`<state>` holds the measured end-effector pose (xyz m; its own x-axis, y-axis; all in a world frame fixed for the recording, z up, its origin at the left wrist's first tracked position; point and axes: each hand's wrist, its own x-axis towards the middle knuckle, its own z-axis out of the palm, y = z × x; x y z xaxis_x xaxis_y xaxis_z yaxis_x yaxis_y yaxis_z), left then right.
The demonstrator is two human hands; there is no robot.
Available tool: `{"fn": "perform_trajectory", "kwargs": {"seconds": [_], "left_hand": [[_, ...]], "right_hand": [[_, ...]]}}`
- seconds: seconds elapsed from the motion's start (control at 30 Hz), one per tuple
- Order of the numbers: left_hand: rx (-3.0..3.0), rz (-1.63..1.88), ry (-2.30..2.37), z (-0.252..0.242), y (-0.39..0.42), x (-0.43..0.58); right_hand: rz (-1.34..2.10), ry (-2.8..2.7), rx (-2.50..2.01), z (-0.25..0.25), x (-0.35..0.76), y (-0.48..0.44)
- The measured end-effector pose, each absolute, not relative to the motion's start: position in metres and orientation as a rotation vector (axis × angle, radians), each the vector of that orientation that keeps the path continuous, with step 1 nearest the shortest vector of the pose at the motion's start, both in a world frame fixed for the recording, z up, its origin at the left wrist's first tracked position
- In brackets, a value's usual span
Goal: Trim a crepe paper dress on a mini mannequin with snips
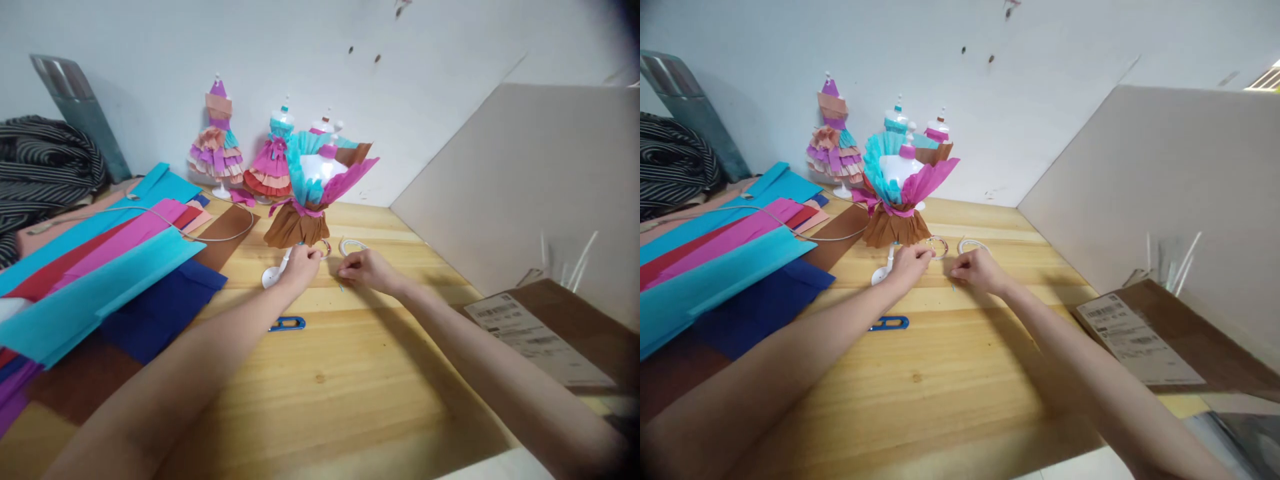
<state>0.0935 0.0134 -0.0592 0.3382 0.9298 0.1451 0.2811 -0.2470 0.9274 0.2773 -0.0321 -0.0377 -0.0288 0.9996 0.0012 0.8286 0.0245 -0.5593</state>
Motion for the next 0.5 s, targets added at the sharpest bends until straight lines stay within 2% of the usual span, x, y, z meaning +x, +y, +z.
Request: {"fn": "perform_trajectory", "kwargs": {"seconds": [0.27, 0.5], "left_hand": [[1.745, 0.965, 1.097, -0.064, 0.014, 0.096], [1.784, 0.964, 1.072, -0.063, 0.013, 0.094]], "right_hand": [[0.4, -1.515, -2.103, -0.064, 0.299, -0.074], [0.337, -1.724, -2.013, -0.063, 0.237, -0.08]]}}
